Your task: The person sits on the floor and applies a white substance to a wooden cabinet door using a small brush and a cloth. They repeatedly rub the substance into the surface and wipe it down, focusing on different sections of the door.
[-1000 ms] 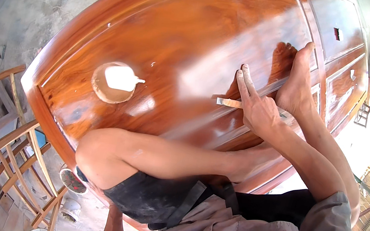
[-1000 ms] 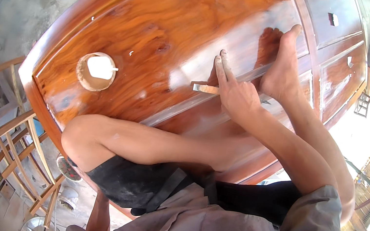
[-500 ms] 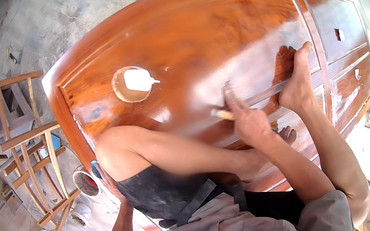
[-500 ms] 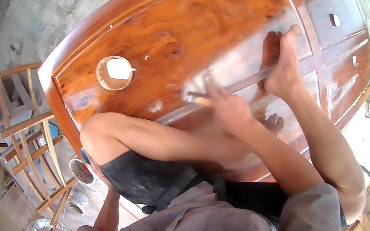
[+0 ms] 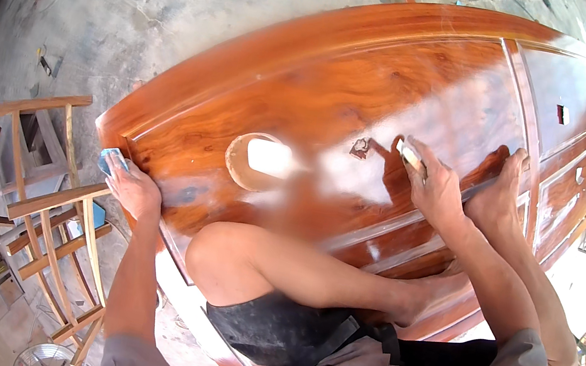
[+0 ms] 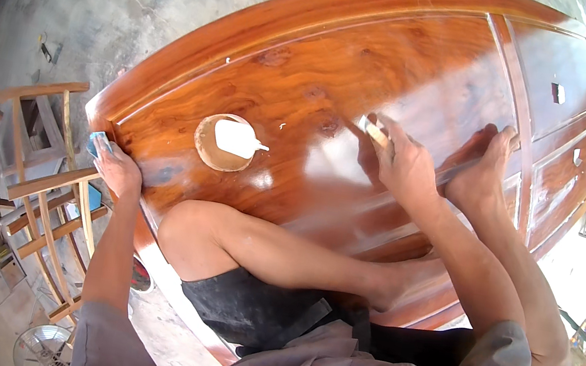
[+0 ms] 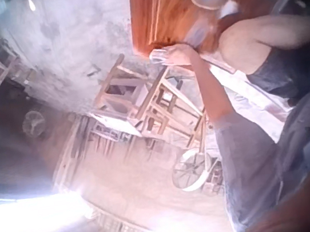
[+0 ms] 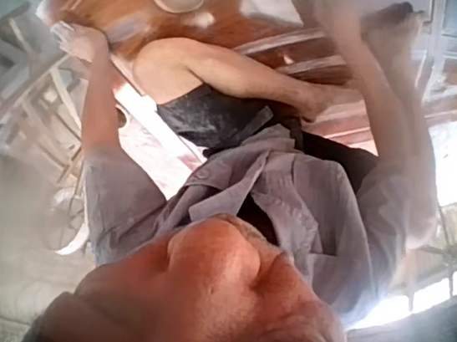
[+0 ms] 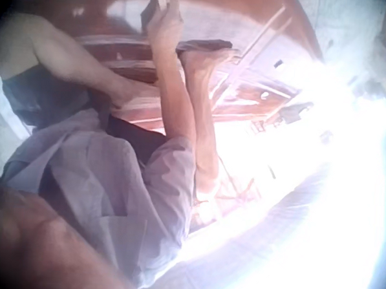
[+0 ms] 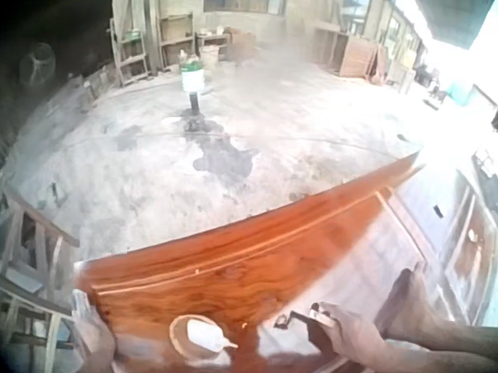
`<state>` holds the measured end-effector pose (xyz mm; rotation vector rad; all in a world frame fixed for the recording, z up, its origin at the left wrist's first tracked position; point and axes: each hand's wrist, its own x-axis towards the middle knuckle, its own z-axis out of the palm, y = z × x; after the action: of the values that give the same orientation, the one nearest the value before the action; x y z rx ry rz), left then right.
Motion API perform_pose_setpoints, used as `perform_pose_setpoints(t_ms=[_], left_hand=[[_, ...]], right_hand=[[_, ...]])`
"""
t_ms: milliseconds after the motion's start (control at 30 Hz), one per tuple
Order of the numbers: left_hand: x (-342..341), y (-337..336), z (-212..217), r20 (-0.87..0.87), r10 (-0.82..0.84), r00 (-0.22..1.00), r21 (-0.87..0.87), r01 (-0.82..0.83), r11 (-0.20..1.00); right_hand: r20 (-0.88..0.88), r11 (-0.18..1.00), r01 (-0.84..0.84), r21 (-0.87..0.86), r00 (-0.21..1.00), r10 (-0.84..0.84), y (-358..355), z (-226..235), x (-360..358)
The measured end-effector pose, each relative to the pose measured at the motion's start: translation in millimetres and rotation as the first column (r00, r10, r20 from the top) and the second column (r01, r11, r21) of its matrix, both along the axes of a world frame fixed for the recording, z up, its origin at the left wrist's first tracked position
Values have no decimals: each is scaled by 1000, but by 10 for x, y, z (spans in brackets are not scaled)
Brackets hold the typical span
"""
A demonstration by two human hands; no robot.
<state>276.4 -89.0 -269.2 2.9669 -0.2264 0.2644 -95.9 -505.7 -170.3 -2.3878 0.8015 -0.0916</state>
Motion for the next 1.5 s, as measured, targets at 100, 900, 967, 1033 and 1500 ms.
perform_pose_setpoints(t_ms=[100,900,967,1033,1500], left_hand=[[-41,2,-38,51,-43,998,5,43,999],[-20,-12,15,20,-54,998,-82,55,995],[4,20,16,16,-83,996,-96,84,992],[41,80,-15,39,-115,993,-84,118,990],[28,78,-4,20,-113,993,-63,114,992]], right_hand=[[95,1000,-21,-1,995,21,-68,-39,166],[-137,803,-521,-289,853,504,-615,-143,524],[-162,808,-516,-286,857,490,-601,-147,503],[-150,815,-495,-302,869,472,-536,-160,523],[-149,775,-540,-329,840,522,-555,-106,637]])
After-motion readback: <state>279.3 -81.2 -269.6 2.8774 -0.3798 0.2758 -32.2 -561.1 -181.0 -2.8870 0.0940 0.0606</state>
